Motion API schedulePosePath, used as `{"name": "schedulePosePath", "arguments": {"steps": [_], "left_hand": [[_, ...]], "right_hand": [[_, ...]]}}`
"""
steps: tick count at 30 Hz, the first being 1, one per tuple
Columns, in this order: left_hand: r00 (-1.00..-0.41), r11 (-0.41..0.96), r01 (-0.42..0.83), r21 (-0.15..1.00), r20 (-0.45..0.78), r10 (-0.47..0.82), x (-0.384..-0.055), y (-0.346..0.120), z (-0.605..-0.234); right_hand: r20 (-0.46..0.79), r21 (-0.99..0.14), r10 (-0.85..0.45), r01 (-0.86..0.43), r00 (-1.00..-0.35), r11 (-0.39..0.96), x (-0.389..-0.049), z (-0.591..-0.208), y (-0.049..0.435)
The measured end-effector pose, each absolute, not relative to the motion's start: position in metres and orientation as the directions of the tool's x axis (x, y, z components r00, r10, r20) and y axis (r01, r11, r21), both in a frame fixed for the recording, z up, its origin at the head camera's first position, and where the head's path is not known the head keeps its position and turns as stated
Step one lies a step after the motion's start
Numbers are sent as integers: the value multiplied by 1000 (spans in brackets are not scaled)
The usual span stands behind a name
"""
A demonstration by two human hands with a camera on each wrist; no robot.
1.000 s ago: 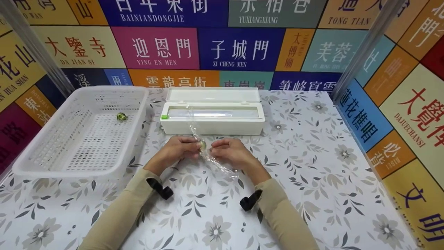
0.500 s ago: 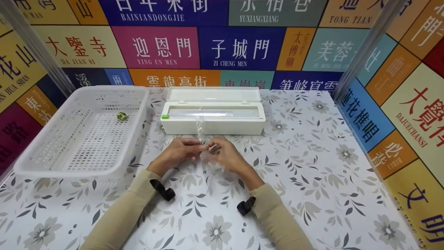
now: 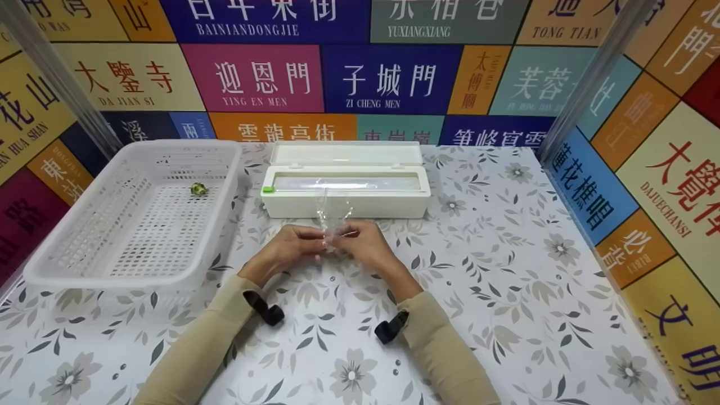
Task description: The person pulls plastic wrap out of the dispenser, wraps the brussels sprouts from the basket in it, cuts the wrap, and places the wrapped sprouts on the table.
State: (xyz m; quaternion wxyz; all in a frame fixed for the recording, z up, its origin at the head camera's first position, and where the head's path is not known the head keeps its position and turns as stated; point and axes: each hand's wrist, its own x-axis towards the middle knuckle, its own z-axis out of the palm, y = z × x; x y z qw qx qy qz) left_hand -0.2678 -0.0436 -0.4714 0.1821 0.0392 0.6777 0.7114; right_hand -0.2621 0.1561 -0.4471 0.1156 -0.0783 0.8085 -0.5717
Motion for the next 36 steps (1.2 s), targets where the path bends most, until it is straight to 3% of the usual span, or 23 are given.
{"name": "schedulePosePath", "arguments": {"steps": [5,12,22,32,36], "left_hand": [[-913,-54,-197,979,-163,374,-267,-50,-472],[-867,-31,-210,977,-171,467,-266,-56,-471],[-912,-4,-208,978,-192,363,-266,-50,-473],[-911,55,-172,983,-180,370,-267,-50,-474],[-911,18,-200,980,-193,365,-267,-48,-474]], "right_hand": [[-177,-941,-224,98,-958,323,-265,-445,153],[-165,-924,-213,75,-963,376,-266,-446,155],[-187,-940,-242,102,-952,324,-268,-447,156],[-175,-944,-255,89,-951,317,-270,-449,160],[-184,-936,-226,101,-956,337,-270,-450,160]]}}
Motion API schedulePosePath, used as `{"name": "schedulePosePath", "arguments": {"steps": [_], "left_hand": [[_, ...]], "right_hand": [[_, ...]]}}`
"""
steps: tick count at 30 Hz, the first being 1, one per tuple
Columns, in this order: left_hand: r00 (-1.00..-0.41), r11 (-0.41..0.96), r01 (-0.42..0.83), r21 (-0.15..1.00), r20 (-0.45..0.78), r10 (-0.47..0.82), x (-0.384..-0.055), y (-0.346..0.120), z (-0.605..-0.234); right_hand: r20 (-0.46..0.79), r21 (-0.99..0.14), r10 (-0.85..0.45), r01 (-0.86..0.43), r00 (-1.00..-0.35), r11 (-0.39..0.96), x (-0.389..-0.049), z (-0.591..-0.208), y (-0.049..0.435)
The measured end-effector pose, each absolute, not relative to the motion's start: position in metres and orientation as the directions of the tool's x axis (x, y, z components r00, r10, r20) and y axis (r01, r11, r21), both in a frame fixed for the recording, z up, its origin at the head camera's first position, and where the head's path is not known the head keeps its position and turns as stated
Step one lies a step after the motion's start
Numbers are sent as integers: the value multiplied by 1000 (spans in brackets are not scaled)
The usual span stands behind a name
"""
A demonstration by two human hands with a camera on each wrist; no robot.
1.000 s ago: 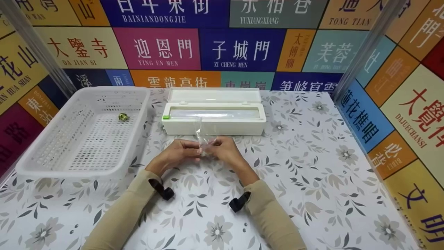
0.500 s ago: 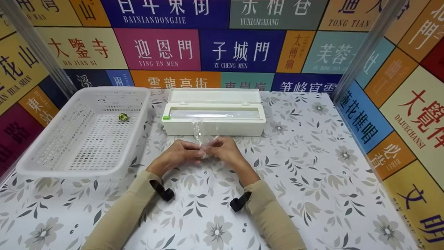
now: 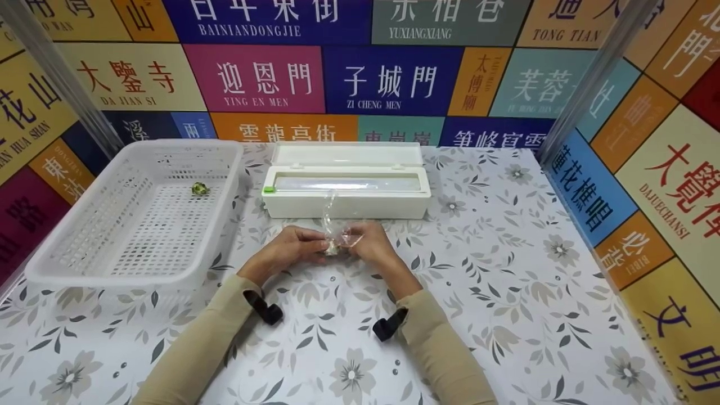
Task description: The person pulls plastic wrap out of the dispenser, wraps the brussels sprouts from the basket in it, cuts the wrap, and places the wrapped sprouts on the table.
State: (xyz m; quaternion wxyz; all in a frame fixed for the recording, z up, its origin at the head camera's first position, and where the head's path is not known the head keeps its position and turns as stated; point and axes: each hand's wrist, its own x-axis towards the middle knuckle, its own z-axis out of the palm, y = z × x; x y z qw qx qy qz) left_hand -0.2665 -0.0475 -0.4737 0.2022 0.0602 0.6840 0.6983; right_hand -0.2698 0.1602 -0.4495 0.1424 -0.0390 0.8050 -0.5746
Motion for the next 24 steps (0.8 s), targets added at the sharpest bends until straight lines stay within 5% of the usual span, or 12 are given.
{"name": "schedulePosePath", "arguments": {"steps": [24], "left_hand": [[-966,-33,-177,984,-168,197,-266,-45,-478]], "right_hand": [[-176,-905,-198,79,-964,417,-268,-452,156]]}}
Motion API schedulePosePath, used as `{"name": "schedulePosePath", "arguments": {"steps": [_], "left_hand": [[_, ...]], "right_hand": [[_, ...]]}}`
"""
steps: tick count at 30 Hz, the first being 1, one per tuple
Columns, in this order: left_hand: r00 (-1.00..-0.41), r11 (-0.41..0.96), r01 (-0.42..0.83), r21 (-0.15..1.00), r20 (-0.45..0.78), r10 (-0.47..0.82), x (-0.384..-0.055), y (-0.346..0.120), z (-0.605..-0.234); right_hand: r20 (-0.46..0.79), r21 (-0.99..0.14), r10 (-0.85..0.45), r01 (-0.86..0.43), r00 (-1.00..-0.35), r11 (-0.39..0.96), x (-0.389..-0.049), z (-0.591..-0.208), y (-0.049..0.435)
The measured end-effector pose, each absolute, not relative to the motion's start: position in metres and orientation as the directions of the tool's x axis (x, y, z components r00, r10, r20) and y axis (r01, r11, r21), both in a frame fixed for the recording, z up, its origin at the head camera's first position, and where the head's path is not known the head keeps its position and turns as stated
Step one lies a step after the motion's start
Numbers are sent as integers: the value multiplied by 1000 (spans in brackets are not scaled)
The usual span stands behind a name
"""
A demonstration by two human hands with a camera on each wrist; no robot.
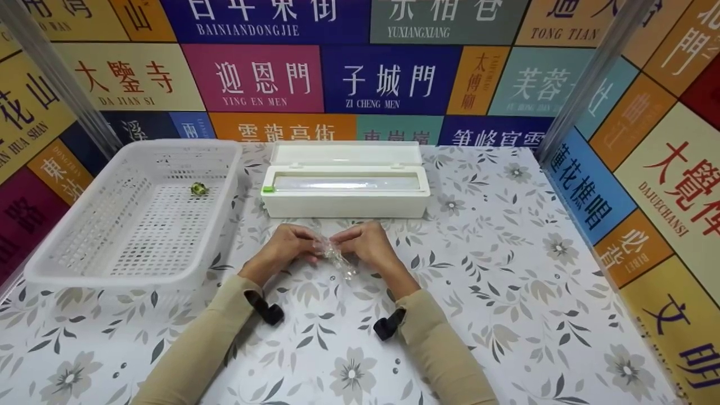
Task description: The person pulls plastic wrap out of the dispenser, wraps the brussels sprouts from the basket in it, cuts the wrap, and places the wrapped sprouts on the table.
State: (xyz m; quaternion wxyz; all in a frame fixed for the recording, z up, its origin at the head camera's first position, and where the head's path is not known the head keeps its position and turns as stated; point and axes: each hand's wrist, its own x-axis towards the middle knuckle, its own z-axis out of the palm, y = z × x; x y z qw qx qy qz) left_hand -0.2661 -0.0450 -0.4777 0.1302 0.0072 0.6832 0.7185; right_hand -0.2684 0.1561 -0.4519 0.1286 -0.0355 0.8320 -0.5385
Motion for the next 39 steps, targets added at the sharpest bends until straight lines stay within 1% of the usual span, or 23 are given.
{"name": "schedulePosePath", "arguments": {"steps": [7,12,18,20,24,26,31,33,34,39], "left_hand": [[-961,-29,-212,977,-203,187,-266,-43,-477],[-960,-1,-227,974,-224,167,-266,-43,-477],[-947,59,-264,963,-271,173,-265,-43,-473],[-938,98,-272,957,-286,197,-264,-44,-469],[-911,195,-261,945,-308,273,-263,-49,-463],[-895,209,-259,943,-316,316,-263,-51,-461],[-858,107,-299,948,-316,404,-263,-54,-460],[-863,105,-288,952,-306,402,-263,-53,-461],[-872,126,-268,955,-297,390,-263,-53,-461],[-926,287,-157,945,-242,289,-261,-49,-461]], "right_hand": [[-210,-886,-181,109,-961,450,-268,-452,155],[-185,-871,-223,54,-957,487,-266,-450,156],[-174,-810,-266,-16,-948,586,-264,-448,157],[-168,-787,-255,-26,-952,616,-264,-448,156],[-173,-770,-210,-1,-962,638,-264,-450,155],[-176,-770,-192,13,-966,638,-265,-450,154],[-151,-769,-189,-5,-970,640,-265,-451,153],[-148,-771,-190,-7,-971,637,-265,-451,153],[-154,-773,-187,1,-970,634,-265,-451,153],[-214,-799,-201,53,-956,600,-264,-450,153]]}}
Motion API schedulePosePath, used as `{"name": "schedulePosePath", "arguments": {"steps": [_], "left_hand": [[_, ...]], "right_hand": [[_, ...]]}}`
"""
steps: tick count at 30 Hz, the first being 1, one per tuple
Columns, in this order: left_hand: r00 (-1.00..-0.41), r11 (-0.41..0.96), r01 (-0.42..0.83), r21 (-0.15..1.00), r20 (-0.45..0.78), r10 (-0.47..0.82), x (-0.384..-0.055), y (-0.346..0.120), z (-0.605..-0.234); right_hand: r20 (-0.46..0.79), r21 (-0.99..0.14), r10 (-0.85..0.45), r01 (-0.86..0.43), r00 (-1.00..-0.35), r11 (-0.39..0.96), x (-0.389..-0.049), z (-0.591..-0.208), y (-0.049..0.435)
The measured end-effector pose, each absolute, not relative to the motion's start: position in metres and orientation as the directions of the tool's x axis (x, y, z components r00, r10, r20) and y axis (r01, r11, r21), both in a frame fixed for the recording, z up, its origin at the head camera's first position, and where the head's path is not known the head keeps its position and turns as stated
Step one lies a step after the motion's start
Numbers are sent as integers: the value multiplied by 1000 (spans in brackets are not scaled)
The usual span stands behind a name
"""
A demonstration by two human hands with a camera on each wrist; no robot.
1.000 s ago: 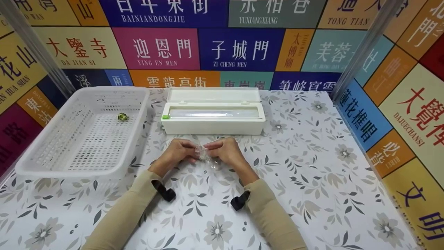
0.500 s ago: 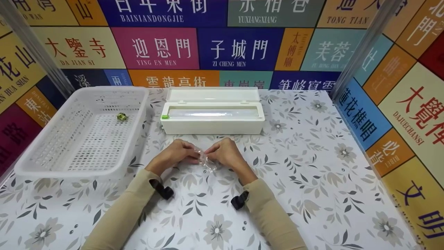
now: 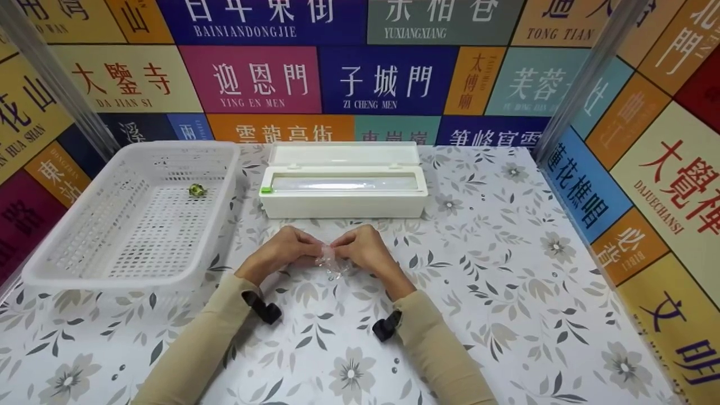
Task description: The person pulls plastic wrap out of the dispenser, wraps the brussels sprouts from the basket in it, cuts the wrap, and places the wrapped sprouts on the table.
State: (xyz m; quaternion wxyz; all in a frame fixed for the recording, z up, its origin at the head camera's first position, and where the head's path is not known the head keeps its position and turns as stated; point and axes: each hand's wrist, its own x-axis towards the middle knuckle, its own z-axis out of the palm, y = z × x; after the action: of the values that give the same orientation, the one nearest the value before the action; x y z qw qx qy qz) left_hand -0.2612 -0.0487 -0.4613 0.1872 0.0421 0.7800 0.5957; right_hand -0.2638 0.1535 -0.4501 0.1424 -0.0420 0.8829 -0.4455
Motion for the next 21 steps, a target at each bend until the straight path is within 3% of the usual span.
{"name": "schedulePosePath", "arguments": {"steps": [7,12,16,21], "left_hand": [[-964,420,-48,906,-152,217,-258,-43,-461],[-969,429,-14,903,-118,216,-257,-41,-461],[-959,455,-24,890,-149,242,-258,-44,-460],[-927,413,-123,902,-253,277,-260,-47,-457]], "right_hand": [[-306,-860,-317,118,-898,497,-264,-446,161],[-279,-866,-350,77,-894,494,-263,-446,161],[-243,-854,-323,44,-915,518,-262,-450,157],[-238,-838,-242,73,-941,540,-263,-453,153]]}}
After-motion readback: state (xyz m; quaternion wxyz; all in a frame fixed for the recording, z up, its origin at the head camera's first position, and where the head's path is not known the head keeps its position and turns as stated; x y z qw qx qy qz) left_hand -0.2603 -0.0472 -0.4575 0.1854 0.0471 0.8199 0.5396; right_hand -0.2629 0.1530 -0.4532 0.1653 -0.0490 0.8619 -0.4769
